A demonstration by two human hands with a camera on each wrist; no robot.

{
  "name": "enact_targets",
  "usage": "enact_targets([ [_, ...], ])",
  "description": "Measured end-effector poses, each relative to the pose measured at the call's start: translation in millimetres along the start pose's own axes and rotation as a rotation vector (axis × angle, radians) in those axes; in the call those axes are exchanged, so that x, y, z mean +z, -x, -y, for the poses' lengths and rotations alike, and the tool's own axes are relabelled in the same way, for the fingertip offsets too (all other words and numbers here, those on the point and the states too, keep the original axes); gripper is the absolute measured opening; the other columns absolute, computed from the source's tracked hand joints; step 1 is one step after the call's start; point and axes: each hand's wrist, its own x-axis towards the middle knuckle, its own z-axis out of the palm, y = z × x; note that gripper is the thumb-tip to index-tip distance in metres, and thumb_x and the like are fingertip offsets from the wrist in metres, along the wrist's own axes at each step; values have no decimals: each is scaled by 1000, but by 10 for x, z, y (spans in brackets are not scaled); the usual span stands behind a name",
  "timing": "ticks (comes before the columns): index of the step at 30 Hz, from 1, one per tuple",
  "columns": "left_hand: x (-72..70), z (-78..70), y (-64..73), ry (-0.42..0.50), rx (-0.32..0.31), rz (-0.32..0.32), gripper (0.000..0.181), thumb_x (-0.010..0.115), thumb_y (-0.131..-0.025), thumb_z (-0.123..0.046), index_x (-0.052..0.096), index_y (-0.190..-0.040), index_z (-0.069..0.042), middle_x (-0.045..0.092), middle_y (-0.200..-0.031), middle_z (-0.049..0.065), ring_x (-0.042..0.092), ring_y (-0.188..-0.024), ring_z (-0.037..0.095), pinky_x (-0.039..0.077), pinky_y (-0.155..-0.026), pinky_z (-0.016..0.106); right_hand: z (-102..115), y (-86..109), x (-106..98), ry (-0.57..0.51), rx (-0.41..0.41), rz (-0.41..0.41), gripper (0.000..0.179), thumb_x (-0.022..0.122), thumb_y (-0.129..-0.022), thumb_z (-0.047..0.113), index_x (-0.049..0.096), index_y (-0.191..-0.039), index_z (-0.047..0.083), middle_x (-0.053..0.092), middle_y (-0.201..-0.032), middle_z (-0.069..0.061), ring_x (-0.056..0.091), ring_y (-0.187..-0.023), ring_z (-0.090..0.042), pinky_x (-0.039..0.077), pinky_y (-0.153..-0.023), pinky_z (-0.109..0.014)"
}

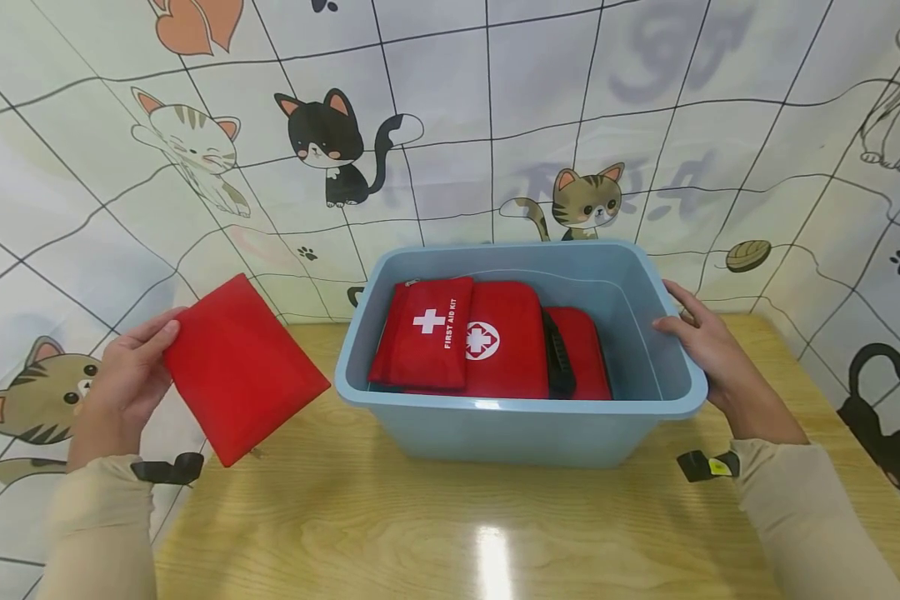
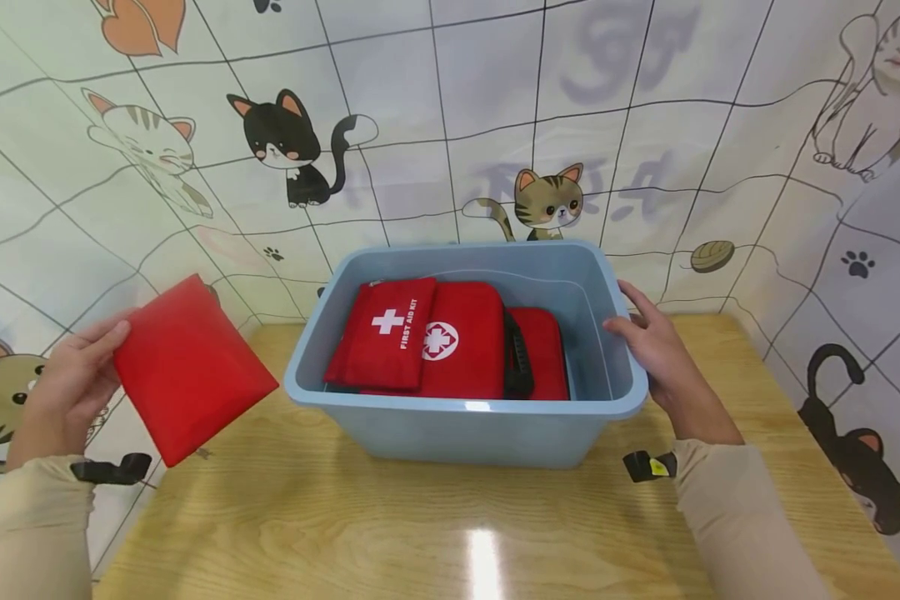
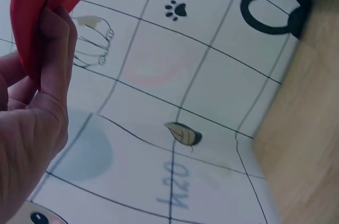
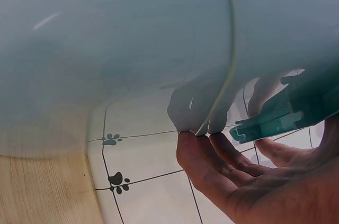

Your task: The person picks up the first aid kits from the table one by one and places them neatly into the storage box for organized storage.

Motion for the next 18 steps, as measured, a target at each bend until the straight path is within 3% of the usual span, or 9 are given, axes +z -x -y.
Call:
enact_targets([
  [8,383,-208,-82,-32,55,19,34,64,-95,-12,68,-129,-14,70,-118,-1,70,-99,17,58,-80,27,3,7,-3,-5,-8,-6,70,45,-105,27,3,-160,37,5,-162,-26,19,-139,-55,28,-101,-76],
  [18,1155,-370,-318,-158,101,143,38,69,-92,-14,66,-130,-9,69,-115,6,70,-94,19,59,-76,27,2,6,20,-8,-16,-9,69,45,-105,26,4,-160,37,6,-162,-26,20,-139,-54,32,-100,-71],
])
